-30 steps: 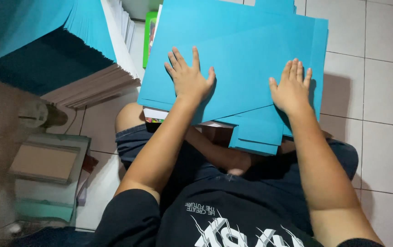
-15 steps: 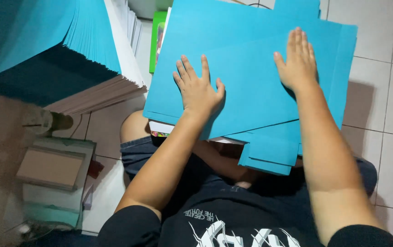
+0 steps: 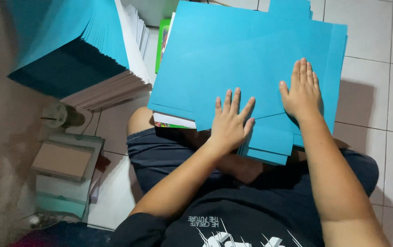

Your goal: The person sits on the floor and repeatedly folds large blue sheets of paper in half by hand. They smooth the creases with their hands and stack the folded sheets on top of a pile of books.

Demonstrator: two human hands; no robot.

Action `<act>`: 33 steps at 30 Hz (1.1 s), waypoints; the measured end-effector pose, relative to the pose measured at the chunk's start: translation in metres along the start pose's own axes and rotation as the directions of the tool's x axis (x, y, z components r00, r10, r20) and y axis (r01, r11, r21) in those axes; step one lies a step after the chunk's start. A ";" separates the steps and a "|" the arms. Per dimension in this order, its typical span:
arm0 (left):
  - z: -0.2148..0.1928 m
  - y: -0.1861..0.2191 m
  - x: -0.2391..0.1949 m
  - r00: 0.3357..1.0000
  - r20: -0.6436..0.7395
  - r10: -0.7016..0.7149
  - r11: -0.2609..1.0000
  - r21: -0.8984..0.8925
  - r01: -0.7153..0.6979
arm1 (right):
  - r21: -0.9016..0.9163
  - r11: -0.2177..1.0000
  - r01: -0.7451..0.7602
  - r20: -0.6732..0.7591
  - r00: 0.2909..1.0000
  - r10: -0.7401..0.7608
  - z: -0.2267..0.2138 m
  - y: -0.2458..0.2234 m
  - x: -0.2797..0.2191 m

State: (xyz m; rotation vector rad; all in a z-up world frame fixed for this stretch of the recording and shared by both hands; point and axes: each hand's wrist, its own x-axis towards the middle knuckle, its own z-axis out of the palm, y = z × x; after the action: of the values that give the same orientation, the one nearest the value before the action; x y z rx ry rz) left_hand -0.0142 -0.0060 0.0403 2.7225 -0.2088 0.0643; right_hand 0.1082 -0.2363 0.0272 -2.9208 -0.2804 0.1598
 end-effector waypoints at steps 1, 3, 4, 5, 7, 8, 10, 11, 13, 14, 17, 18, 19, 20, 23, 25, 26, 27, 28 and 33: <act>0.007 0.005 -0.002 0.997 0.060 0.038 0.999 -0.037 -0.036 | -0.008 1.000 0.003 -0.014 1.000 -0.003 0.001 0.002 0.000; 0.013 -0.028 0.023 0.998 0.055 -0.010 1.000 0.026 0.008 | -0.011 1.000 0.012 -0.010 1.000 -0.012 0.004 0.006 0.002; 0.016 -0.045 0.036 0.997 0.052 -0.054 0.995 0.084 0.050 | -0.017 1.000 0.015 -0.003 1.000 -0.015 0.005 0.007 0.003; 0.008 -0.064 0.049 0.997 0.042 -0.062 0.995 0.086 0.059 | -0.018 0.999 0.027 -0.006 1.000 -0.028 0.004 0.008 0.002; -0.011 -0.106 0.075 0.966 -0.051 -0.254 0.951 0.168 0.259 | -0.026 0.999 0.023 0.004 1.000 -0.023 0.003 0.007 0.001; -0.014 -0.108 0.080 0.963 -0.060 -0.261 0.948 0.170 0.268 | -0.024 0.999 0.035 0.001 0.999 -0.035 0.003 0.003 0.001; -0.018 -0.112 0.093 0.951 -0.106 -0.290 0.935 0.180 0.305 | -0.029 0.999 0.012 -0.049 0.999 -0.014 0.005 -0.002 0.003; -0.018 -0.108 0.096 0.948 -0.109 -0.298 0.932 0.181 0.314 | -0.028 0.999 0.021 -0.047 0.999 -0.023 0.009 -0.015 0.010; -0.015 -0.101 0.102 0.971 -0.106 -0.214 0.953 0.197 0.232 | -0.085 0.995 0.059 -0.095 0.993 -0.067 0.020 -0.041 0.020; -0.011 -0.099 0.105 0.970 -0.104 -0.221 0.951 0.200 0.238 | -0.082 0.995 0.064 -0.090 0.993 -0.071 0.022 -0.069 0.027; 0.000 -0.098 0.113 0.993 -0.068 -0.099 0.976 0.188 0.110 | -0.103 0.937 0.334 -0.027 0.941 -0.339 0.026 -0.126 0.052; 0.001 -0.102 0.114 0.992 -0.073 -0.107 0.979 0.169 0.118 | -0.093 0.923 0.373 0.000 0.927 -0.374 0.028 -0.129 0.064; 0.000 -0.106 0.119 0.990 -0.089 -0.113 0.980 0.151 0.126 | -0.087 0.906 0.413 0.018 0.910 -0.413 0.027 -0.132 0.081; -0.004 -0.105 0.118 0.988 -0.098 -0.116 0.980 0.151 0.130 | -0.092 0.903 0.420 0.014 0.907 -0.421 0.022 -0.121 0.092; -0.013 -0.101 0.114 0.965 -0.107 -0.238 0.965 0.087 0.248 | -0.098 0.970 0.221 0.011 0.975 -0.221 0.008 -0.083 0.115; -0.013 -0.099 0.111 0.956 -0.084 -0.280 0.957 0.060 0.285 | -0.070 0.996 0.047 -0.024 0.998 -0.049 0.003 -0.053 0.114; -0.009 -0.100 0.111 0.955 -0.084 -0.286 0.955 0.059 0.291 | -0.071 0.996 0.053 -0.021 0.998 -0.054 -0.002 -0.053 0.102; -0.007 -0.100 0.114 0.947 -0.127 -0.294 0.945 0.106 0.308 | -0.048 0.999 -0.013 -0.023 1.000 0.012 -0.009 -0.053 0.089; -0.005 -0.099 0.116 0.938 -0.171 -0.300 0.933 0.152 0.326 | -0.023 0.997 -0.078 -0.023 0.997 0.078 -0.017 -0.051 0.076; -0.006 -0.097 0.111 0.933 -0.201 -0.299 0.936 0.127 0.327 | 0.008 0.983 -0.181 -0.201 0.963 0.179 -0.002 -0.025 0.019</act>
State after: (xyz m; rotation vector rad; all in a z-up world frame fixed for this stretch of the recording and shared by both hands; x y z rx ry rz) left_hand 0.1103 0.0693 0.0159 2.8497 0.2975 0.2420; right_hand 0.1224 -0.2087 0.0328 -2.9395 0.0168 -0.1105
